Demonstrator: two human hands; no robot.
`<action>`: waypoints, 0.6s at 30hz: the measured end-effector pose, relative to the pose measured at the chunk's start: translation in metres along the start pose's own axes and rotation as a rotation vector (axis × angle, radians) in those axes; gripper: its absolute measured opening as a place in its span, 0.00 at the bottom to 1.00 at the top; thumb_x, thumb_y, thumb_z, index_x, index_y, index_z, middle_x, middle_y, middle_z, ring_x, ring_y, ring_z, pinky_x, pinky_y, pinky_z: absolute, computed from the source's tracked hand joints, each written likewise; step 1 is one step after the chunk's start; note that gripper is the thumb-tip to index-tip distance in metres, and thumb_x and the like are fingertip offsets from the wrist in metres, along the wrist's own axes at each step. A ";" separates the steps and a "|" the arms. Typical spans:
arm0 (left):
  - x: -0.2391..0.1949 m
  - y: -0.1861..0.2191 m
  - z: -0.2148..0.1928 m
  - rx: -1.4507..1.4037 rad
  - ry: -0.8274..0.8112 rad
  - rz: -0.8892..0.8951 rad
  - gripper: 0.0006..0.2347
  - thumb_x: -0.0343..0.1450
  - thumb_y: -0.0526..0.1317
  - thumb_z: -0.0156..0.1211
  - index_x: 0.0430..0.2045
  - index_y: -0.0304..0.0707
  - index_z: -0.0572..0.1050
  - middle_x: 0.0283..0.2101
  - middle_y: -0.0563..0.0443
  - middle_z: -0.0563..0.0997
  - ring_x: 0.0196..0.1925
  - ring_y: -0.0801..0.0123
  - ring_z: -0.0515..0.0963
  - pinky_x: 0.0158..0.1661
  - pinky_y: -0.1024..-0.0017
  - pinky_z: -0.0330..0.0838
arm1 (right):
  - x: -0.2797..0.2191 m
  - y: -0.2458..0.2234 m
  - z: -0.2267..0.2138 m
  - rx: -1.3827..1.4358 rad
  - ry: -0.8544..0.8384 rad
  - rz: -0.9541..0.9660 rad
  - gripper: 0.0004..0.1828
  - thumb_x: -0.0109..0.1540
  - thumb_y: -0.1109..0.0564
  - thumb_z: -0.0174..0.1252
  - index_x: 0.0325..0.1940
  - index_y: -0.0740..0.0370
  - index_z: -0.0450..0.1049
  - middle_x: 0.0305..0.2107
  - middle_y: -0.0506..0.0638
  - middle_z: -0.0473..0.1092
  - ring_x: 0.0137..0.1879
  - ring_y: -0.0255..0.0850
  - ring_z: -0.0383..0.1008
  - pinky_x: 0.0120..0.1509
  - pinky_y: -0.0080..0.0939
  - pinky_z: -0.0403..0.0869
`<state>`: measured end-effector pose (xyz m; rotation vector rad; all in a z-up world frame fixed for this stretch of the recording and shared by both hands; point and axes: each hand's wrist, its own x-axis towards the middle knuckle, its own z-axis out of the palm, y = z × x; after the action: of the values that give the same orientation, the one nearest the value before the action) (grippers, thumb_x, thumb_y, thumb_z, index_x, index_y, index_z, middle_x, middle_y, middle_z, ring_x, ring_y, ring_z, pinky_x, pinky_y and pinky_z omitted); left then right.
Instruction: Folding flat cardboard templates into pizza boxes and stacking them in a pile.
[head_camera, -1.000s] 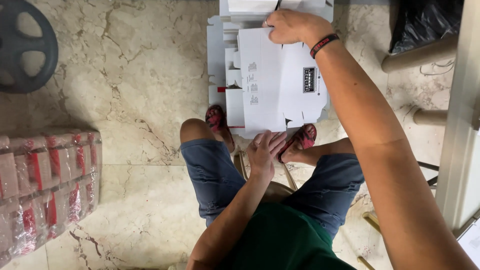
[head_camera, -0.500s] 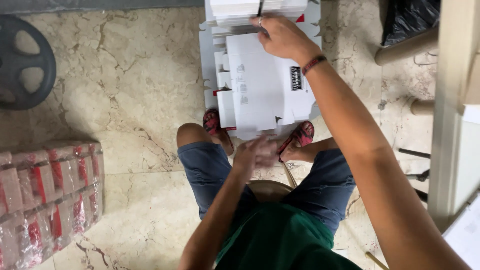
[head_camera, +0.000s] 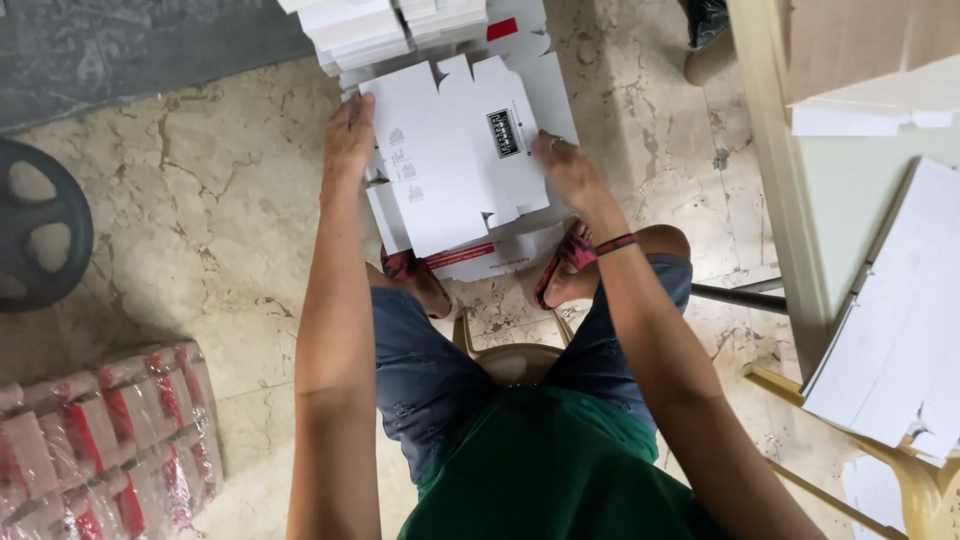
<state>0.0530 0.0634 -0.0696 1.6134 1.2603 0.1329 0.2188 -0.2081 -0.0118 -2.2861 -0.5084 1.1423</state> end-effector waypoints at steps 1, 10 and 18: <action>-0.006 0.009 0.001 0.004 0.000 0.007 0.31 0.72 0.63 0.44 0.68 0.49 0.66 0.72 0.52 0.66 0.74 0.62 0.64 0.70 0.66 0.56 | 0.005 0.003 0.003 0.006 0.005 -0.003 0.40 0.65 0.27 0.28 0.54 0.57 0.72 0.56 0.60 0.72 0.61 0.50 0.71 0.66 0.52 0.64; -0.015 0.009 0.009 -0.161 0.050 -0.009 0.17 0.72 0.45 0.55 0.56 0.53 0.77 0.56 0.58 0.83 0.56 0.74 0.81 0.55 0.77 0.74 | 0.049 0.036 0.024 0.210 0.140 -0.092 0.35 0.62 0.41 0.51 0.70 0.61 0.65 0.64 0.53 0.68 0.70 0.44 0.66 0.70 0.37 0.63; -0.126 -0.030 0.029 0.007 0.286 0.421 0.21 0.76 0.33 0.56 0.66 0.37 0.64 0.70 0.36 0.67 0.68 0.48 0.73 0.61 0.64 0.78 | 0.054 0.016 0.004 0.166 0.137 -0.042 0.15 0.65 0.48 0.55 0.30 0.58 0.76 0.27 0.47 0.74 0.33 0.37 0.75 0.33 0.35 0.78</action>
<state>-0.0041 -0.0544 -0.0463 1.8959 1.1109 0.6411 0.2476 -0.1898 -0.0568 -2.1808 -0.3921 0.9616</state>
